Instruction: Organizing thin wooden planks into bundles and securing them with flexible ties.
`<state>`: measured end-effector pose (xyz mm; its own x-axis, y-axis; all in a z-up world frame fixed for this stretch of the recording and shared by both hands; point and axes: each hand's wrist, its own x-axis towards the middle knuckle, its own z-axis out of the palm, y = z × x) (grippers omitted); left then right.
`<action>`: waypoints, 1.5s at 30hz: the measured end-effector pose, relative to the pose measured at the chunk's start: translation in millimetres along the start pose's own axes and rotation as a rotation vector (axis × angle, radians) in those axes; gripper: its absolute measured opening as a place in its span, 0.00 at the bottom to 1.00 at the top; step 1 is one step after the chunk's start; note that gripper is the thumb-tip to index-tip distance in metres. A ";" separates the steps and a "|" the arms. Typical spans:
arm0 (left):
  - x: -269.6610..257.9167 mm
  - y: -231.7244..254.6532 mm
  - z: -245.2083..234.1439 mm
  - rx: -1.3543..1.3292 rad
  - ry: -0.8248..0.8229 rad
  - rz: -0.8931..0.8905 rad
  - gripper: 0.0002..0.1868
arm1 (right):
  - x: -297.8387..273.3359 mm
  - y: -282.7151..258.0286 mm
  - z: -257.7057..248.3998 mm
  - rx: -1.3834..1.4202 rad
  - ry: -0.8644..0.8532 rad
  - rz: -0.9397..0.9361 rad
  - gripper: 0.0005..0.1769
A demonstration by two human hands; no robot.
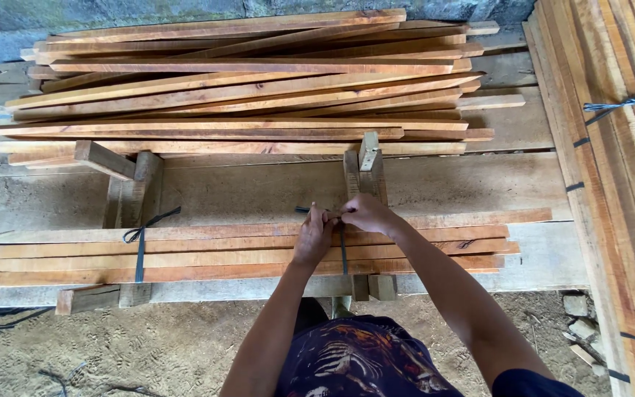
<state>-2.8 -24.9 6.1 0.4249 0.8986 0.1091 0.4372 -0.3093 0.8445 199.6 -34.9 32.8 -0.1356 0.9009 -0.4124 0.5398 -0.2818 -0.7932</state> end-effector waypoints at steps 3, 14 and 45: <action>-1.7 -1.1 -1.2 -0.035 -0.009 -0.006 0.14 | 17.6 7.9 3.9 -0.031 -0.020 0.091 0.14; 8.1 0.6 -10.9 -0.013 0.020 0.047 0.07 | 8.4 -38.0 -9.7 0.366 -0.079 0.430 0.11; 6.6 -18.6 11.4 0.463 0.288 0.533 0.07 | 2.3 -3.4 -6.6 0.063 0.088 0.031 0.11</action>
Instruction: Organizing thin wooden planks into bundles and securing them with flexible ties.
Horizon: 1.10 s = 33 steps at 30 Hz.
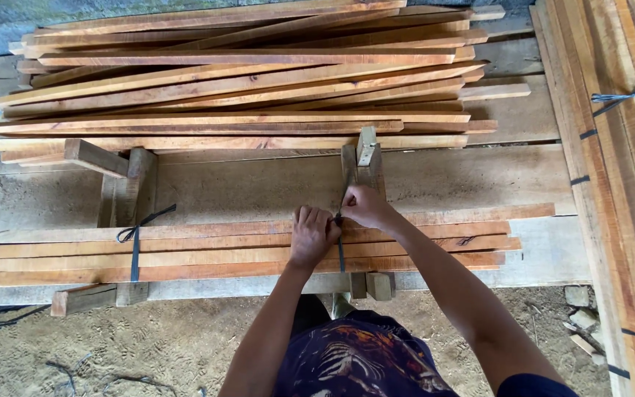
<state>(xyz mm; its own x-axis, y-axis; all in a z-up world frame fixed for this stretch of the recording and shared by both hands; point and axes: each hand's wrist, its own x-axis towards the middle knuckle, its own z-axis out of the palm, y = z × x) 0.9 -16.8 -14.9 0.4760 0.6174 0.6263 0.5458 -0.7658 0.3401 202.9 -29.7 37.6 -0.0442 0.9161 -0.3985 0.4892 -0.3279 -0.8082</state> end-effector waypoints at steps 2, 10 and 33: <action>5.1 5.5 -6.5 -0.003 -0.024 0.010 0.06 | 0.8 -3.3 2.5 -0.094 0.042 -0.044 0.08; -7.4 3.1 -2.4 -0.029 -0.084 -0.044 0.03 | -3.0 -6.4 15.9 -0.221 0.134 -0.099 0.04; -16.2 11.6 4.8 -0.361 -0.095 -0.135 0.19 | 72.5 43.1 34.7 -0.649 0.372 -0.125 0.32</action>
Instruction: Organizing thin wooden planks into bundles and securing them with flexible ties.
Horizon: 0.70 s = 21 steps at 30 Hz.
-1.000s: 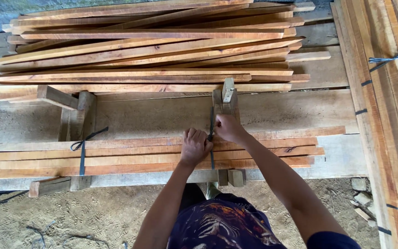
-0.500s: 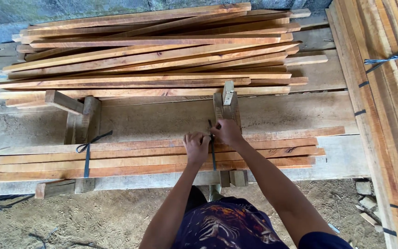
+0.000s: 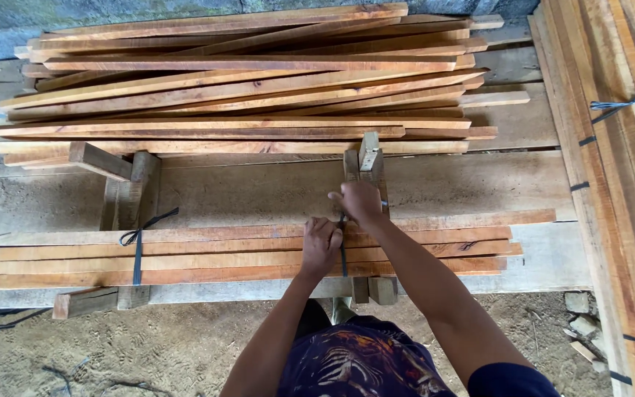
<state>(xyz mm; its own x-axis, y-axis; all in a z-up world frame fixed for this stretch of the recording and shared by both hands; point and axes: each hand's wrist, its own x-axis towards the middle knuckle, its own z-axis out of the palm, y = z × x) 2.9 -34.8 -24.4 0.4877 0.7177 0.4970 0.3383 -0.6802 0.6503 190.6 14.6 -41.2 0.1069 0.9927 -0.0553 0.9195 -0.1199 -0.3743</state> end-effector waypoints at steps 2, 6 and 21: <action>4.9 9.0 -6.7 0.003 -0.019 -0.005 0.19 | 16.6 20.5 40.1 -0.116 -0.011 -0.077 0.29; 19.4 30.9 -28.5 0.014 -0.047 0.052 0.20 | 36.5 36.8 72.9 -0.314 -0.124 -0.207 0.26; 17.8 31.3 -27.0 -0.146 -0.078 -0.026 0.20 | 21.2 -0.7 28.9 -0.368 -0.058 -0.356 0.17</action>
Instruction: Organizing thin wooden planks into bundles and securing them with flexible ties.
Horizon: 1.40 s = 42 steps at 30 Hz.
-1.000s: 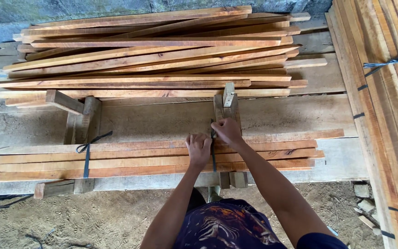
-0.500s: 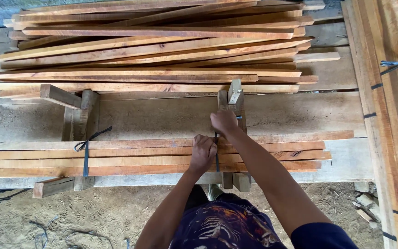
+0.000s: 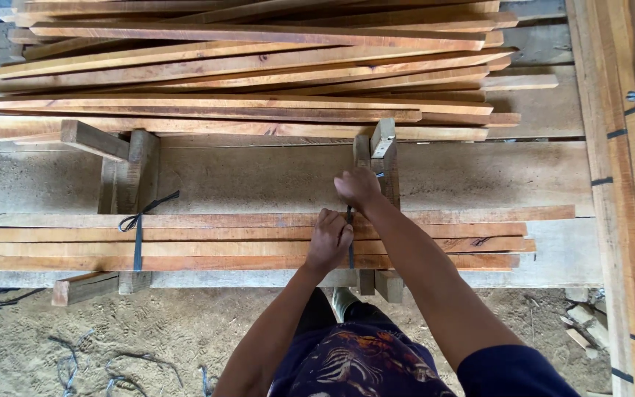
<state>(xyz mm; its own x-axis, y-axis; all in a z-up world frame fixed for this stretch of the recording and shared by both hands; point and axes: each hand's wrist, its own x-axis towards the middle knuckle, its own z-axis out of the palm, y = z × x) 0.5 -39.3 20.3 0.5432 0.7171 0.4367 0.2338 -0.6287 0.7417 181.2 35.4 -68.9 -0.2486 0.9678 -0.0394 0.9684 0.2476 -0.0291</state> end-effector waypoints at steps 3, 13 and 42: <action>-0.2 2.2 -1.3 0.046 0.011 0.044 0.20 | 2.7 4.4 22.1 -0.062 -0.038 0.062 0.16; -4.6 14.5 -11.7 0.384 0.128 0.111 0.17 | -16.9 -17.6 -22.2 0.041 -0.107 0.427 0.17; -84.2 -192.9 -246.9 0.788 0.013 -0.089 0.14 | -22.1 -193.8 -62.1 -0.054 0.421 0.422 0.33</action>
<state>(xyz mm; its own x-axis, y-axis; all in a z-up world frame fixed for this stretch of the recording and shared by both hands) -289.5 95.8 -33.9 0.4874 0.7752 0.4019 0.7807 -0.5930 0.1971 0.2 -31.1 -0.3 0.1759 0.9150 0.3632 0.9842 -0.1709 -0.0461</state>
